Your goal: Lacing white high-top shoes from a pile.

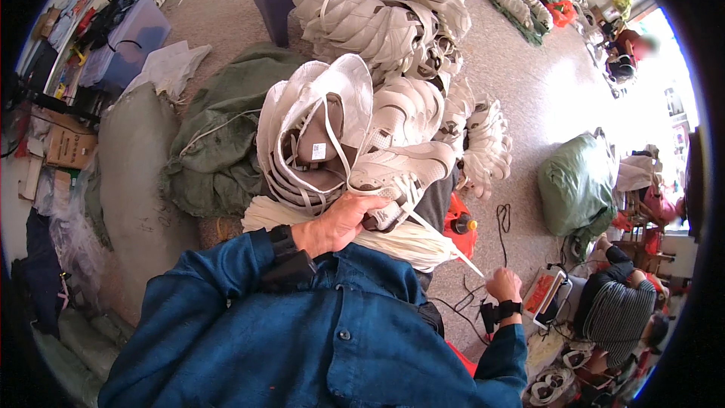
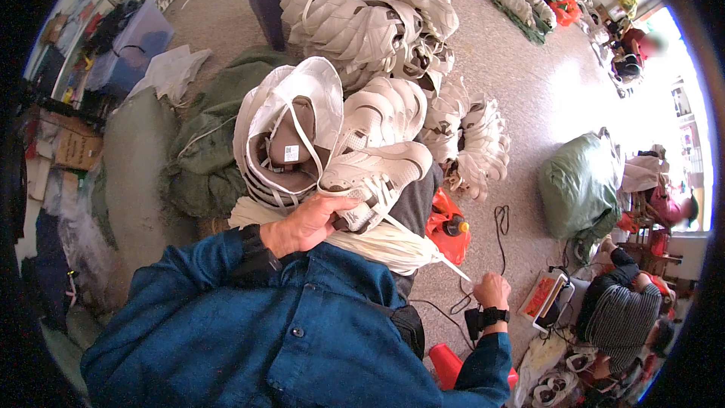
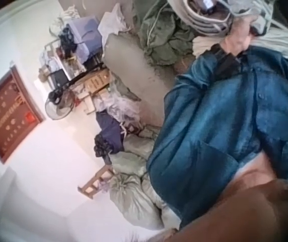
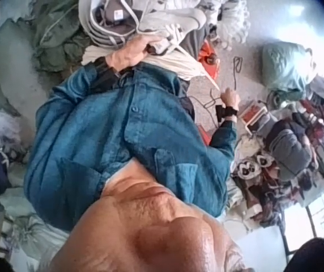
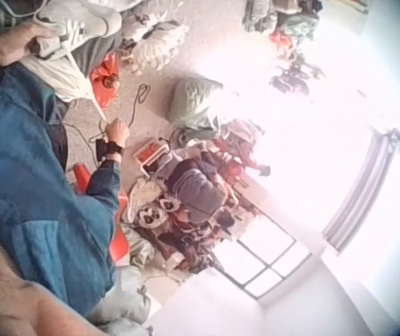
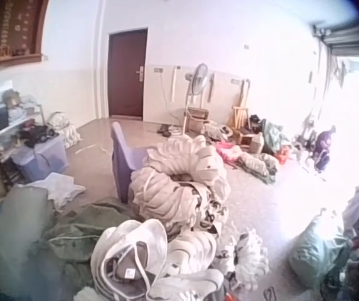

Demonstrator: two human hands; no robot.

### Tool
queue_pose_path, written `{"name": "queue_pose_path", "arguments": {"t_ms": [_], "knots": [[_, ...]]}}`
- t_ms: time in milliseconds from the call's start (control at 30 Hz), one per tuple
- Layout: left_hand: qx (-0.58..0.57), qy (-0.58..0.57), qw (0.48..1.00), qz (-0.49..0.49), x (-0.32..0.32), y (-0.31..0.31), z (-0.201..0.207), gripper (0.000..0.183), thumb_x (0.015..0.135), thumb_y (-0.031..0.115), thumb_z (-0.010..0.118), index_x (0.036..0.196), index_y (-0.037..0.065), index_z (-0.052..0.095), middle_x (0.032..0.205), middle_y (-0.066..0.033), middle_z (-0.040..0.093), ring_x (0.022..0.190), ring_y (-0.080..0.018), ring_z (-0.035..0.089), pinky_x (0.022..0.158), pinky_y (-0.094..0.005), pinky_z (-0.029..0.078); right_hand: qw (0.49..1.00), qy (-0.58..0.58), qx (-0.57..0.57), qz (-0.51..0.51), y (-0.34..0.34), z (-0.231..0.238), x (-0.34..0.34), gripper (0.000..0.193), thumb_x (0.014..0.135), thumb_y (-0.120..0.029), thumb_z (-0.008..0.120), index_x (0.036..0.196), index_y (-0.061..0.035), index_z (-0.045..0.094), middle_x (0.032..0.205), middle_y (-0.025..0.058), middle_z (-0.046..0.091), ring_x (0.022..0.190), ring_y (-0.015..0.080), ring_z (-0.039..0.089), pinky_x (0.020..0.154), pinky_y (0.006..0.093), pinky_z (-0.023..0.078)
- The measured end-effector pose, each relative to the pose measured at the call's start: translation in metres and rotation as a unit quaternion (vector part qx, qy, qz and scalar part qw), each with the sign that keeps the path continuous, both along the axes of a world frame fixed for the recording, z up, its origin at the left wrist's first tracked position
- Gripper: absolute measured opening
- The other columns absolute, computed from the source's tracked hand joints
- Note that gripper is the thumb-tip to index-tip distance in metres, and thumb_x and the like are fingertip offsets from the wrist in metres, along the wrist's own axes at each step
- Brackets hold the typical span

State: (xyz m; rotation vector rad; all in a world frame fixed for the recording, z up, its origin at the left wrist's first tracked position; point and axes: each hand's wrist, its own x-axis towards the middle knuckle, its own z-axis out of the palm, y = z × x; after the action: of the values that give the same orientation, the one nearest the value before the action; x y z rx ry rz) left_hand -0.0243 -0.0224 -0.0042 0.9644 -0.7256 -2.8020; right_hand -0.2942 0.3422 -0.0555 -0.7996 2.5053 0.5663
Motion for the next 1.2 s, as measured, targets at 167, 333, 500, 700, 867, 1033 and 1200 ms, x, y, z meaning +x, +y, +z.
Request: {"name": "queue_pose_path", "arguments": {"t_ms": [167, 333, 500, 700, 867, 1033, 1200], "knots": [[-0.009, -0.003, 1.000, 0.003, 0.001, 0.000, 0.003, 0.027, 0.096, 0.008, 0.062, 0.121, 0.000, 0.064, 0.116, -0.0074, 0.070, 0.104, -0.0170, 0.067, 0.094, -0.0319, 0.053, 0.972, 0.045, -0.202, 0.108, -0.028, -0.017, 0.017, 0.022, 0.082, -0.027, 0.067, 0.081, -0.0058, 0.063, 0.080, 0.0169, 0.066, 0.079, 0.0374, 0.066, 0.071, 0.0501, 0.050], [-0.121, -0.033, 0.992, -0.016, 0.009, 0.003, 0.001, 0.025, 0.097, 0.014, 0.063, 0.118, 0.002, 0.065, 0.112, -0.0102, 0.071, 0.099, -0.0162, 0.067, 0.088, -0.0320, 0.053, 0.800, -0.130, -0.579, 0.093, -0.186, 0.038, 0.093, 0.008, 0.090, -0.009, 0.066, 0.093, -0.0024, 0.064, 0.088, 0.0156, 0.067, 0.085, 0.0351, 0.065, 0.076, 0.0432, 0.050], [-0.601, -0.179, 0.688, -0.366, 0.031, -0.029, 0.052, 0.030, 0.091, 0.024, 0.071, 0.111, 0.003, 0.064, 0.107, -0.0154, 0.065, 0.092, -0.0217, 0.065, 0.073, -0.0361, 0.050, 0.797, -0.267, -0.541, 0.020, -0.215, 0.048, 0.115, 0.018, 0.095, -0.015, 0.064, 0.087, 0.0008, 0.061, 0.071, 0.0170, 0.062, 0.064, 0.0304, 0.062, 0.061, 0.0393, 0.049], [-0.913, -0.028, 0.373, -0.161, 0.010, -0.039, 0.041, 0.025, 0.080, 0.017, 0.075, 0.099, 0.007, 0.062, 0.097, -0.0098, 0.057, 0.093, -0.0276, 0.059, 0.083, -0.0384, 0.047, 0.755, -0.344, -0.557, -0.030, -0.206, 0.048, 0.121, 0.024, 0.098, -0.018, 0.062, 0.084, 0.0019, 0.059, 0.062, 0.0111, 0.057, 0.056, 0.0183, 0.054, 0.055, 0.0346, 0.044], [-0.911, 0.058, 0.392, -0.110, 0.004, -0.053, 0.040, 0.017, 0.081, 0.014, 0.074, 0.090, 0.005, 0.062, 0.086, -0.0087, 0.059, 0.083, -0.0262, 0.059, 0.078, -0.0386, 0.047, 0.773, -0.355, -0.525, -0.028, -0.196, 0.052, 0.122, 0.022, 0.097, -0.018, 0.063, 0.086, 0.0017, 0.060, 0.064, 0.0133, 0.058, 0.058, 0.0205, 0.056, 0.058, 0.0348, 0.046], [-0.720, -0.011, 0.682, -0.131, -0.005, -0.084, 0.048, 0.015, 0.082, 0.009, 0.073, 0.087, 0.000, 0.062, 0.076, -0.0121, 0.062, 0.068, -0.0300, 0.060, 0.064, -0.0381, 0.048, 0.780, -0.319, -0.538, 0.000, -0.192, 0.046, 0.117, 0.020, 0.095, -0.017, 0.064, 0.087, 0.0013, 0.062, 0.066, 0.0156, 0.059, 0.059, 0.0227, 0.057, 0.059, 0.0354, 0.047], [-0.902, -0.021, 0.418, -0.107, -0.010, -0.085, 0.036, 0.014, 0.084, 0.010, 0.070, 0.091, 0.001, 0.064, 0.080, -0.0124, 0.061, 0.072, -0.0336, 0.061, 0.065, -0.0427, 0.049, 0.775, -0.349, -0.527, 0.012, -0.187, 0.059, 0.122, 0.019, 0.096, -0.016, 0.063, 0.089, 0.0013, 0.063, 0.068, 0.0128, 0.061, 0.062, 0.0197, 0.059, 0.060, 0.0338, 0.047]]}}
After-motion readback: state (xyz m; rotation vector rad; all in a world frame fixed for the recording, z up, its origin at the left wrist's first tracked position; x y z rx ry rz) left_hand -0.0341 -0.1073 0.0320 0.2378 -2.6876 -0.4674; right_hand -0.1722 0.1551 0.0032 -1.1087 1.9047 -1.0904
